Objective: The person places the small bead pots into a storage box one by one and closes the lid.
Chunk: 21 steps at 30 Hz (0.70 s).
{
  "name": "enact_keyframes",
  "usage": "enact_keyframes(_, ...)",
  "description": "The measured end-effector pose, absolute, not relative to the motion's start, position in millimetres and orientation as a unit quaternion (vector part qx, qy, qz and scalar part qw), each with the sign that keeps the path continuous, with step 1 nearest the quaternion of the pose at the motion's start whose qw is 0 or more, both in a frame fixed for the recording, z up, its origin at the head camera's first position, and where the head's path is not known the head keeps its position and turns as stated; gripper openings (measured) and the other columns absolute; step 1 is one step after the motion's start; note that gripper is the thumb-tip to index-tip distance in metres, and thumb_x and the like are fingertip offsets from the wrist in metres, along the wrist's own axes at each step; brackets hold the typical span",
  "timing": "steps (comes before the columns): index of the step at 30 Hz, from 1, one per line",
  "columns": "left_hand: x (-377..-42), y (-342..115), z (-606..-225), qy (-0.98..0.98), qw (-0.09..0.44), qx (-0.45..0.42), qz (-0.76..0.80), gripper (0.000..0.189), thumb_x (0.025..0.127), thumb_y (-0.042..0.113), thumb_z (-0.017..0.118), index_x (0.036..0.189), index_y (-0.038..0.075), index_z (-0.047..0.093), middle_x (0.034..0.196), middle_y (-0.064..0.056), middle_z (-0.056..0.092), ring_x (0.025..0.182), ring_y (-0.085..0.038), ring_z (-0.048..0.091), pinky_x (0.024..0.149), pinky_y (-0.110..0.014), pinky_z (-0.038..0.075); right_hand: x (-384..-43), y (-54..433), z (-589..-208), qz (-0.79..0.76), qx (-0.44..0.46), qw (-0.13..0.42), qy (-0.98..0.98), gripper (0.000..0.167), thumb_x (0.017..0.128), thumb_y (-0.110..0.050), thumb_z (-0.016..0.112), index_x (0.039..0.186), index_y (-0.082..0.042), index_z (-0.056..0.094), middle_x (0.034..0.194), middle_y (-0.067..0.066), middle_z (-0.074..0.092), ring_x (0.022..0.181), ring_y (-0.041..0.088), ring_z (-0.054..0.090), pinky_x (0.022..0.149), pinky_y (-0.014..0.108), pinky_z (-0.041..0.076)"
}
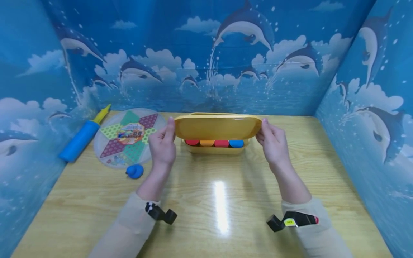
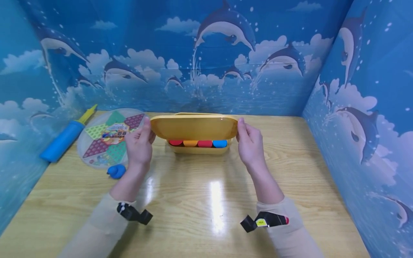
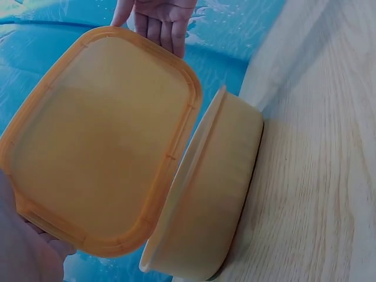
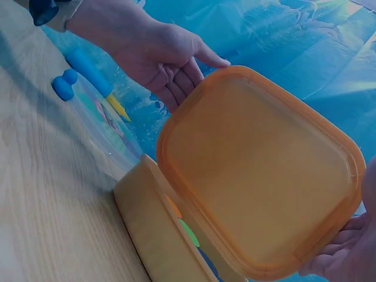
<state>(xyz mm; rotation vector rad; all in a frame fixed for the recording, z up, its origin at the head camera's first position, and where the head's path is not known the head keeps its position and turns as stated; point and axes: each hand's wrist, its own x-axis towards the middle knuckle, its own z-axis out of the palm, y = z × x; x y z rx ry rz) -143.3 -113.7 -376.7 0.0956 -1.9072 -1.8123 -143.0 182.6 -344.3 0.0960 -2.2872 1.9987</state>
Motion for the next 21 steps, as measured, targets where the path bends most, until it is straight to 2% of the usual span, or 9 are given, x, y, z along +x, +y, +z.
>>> enact_keyframes(4, -142, -115, -372, -0.711, 0.238, 0.051, -0.66, 0.073, 0.107, 0.051, 0.061, 0.048, 0.013, 0.041, 0.051, 0.002, 0.03, 0.053, -0.015, 0.023, 0.05, -0.032, 0.011, -143, 181, -342, 0.66, 0.015, 0.043, -0.75, 0.065, 0.116, -0.045, 0.039, 0.146, 0.011, 0.054, 0.15, 0.026, 0.052, 0.143, 0.033, 0.048, 0.117, 0.047, 0.042)
enact_keyframes(7, -142, -116, -365, -0.709, 0.194, 0.066, -0.675, 0.072, 0.107, 0.049, 0.061, 0.048, 0.014, 0.041, 0.052, -0.002, 0.032, 0.058, -0.014, 0.033, 0.055, -0.024, 0.03, -144, 181, -337, 0.685, 0.002, 0.038, -0.728, 0.062, 0.115, -0.042, 0.043, 0.147, 0.011, 0.053, 0.152, 0.025, 0.05, 0.145, 0.031, 0.045, 0.121, 0.046, 0.038)
enact_keyframes(9, -143, -118, -359, -0.695, 0.15, 0.069, -0.7, 0.068, 0.109, 0.045, 0.06, 0.052, 0.007, 0.056, 0.062, -0.01, 0.059, 0.072, -0.012, 0.059, 0.079, -0.022, 0.053, -146, 182, -334, 0.708, 0.003, 0.034, -0.705, 0.058, 0.116, -0.038, 0.045, 0.147, 0.011, 0.052, 0.153, 0.024, 0.049, 0.148, 0.029, 0.043, 0.123, 0.045, 0.035)
enact_keyframes(10, -143, -119, -356, -0.686, 0.124, 0.071, -0.714, 0.064, 0.11, 0.043, 0.059, 0.062, 0.001, 0.068, 0.078, -0.016, 0.072, 0.09, -0.014, 0.069, 0.098, -0.026, 0.054, -146, 182, -332, 0.723, 0.004, 0.031, -0.691, 0.057, 0.115, -0.035, 0.046, 0.147, 0.011, 0.052, 0.154, 0.025, 0.048, 0.149, 0.029, 0.041, 0.124, 0.045, 0.033)
enact_keyframes(11, -143, -120, -353, -0.675, 0.098, 0.074, -0.728, 0.059, 0.11, 0.041, 0.059, 0.077, -0.005, 0.075, 0.1, -0.021, 0.077, 0.112, -0.018, 0.07, 0.11, -0.032, 0.05, -147, 182, -332, 0.736, 0.006, 0.025, -0.676, 0.055, 0.115, -0.033, 0.047, 0.149, 0.011, 0.05, 0.156, 0.025, 0.045, 0.15, 0.029, 0.039, 0.125, 0.044, 0.031)
enact_keyframes(13, -143, -123, -348, -0.663, 0.05, 0.075, -0.743, 0.053, 0.111, 0.04, 0.057, 0.115, -0.01, 0.074, 0.141, -0.022, 0.063, 0.138, -0.028, 0.056, 0.118, -0.039, 0.044, -148, 184, -330, 0.75, 0.01, 0.01, -0.662, 0.055, 0.116, -0.031, 0.045, 0.154, 0.009, 0.045, 0.161, 0.023, 0.04, 0.153, 0.029, 0.033, 0.126, 0.044, 0.027)
enact_keyframes(15, -142, -124, -344, -0.658, 0.015, 0.076, -0.749, 0.054, 0.112, 0.038, 0.054, 0.14, -0.008, 0.06, 0.155, -0.022, 0.048, 0.147, -0.033, 0.043, 0.122, -0.045, 0.038, -148, 185, -329, 0.756, 0.008, -0.005, -0.654, 0.056, 0.116, -0.03, 0.044, 0.158, 0.006, 0.038, 0.165, 0.022, 0.032, 0.156, 0.029, 0.026, 0.128, 0.045, 0.022)
enact_keyframes(19, -142, -126, -340, -0.654, -0.019, 0.068, -0.753, 0.055, 0.113, 0.034, 0.052, 0.149, -0.008, 0.051, 0.16, -0.023, 0.041, 0.15, -0.034, 0.039, 0.123, -0.043, 0.036, -147, 187, -327, 0.763, 0.007, -0.024, -0.646, 0.058, 0.116, -0.029, 0.04, 0.162, 0.005, 0.027, 0.17, 0.022, 0.016, 0.158, 0.029, 0.014, 0.129, 0.044, 0.015)
enact_keyframes(21, -143, -126, -339, -0.648, -0.024, 0.057, -0.759, 0.052, 0.114, 0.029, 0.051, 0.151, -0.009, 0.048, 0.162, -0.022, 0.038, 0.151, -0.034, 0.037, 0.124, -0.042, 0.034, -146, 187, -326, 0.77, 0.006, -0.022, -0.638, 0.057, 0.116, -0.026, 0.041, 0.16, 0.007, 0.029, 0.166, 0.027, 0.029, 0.158, 0.027, 0.015, 0.13, 0.044, 0.014)
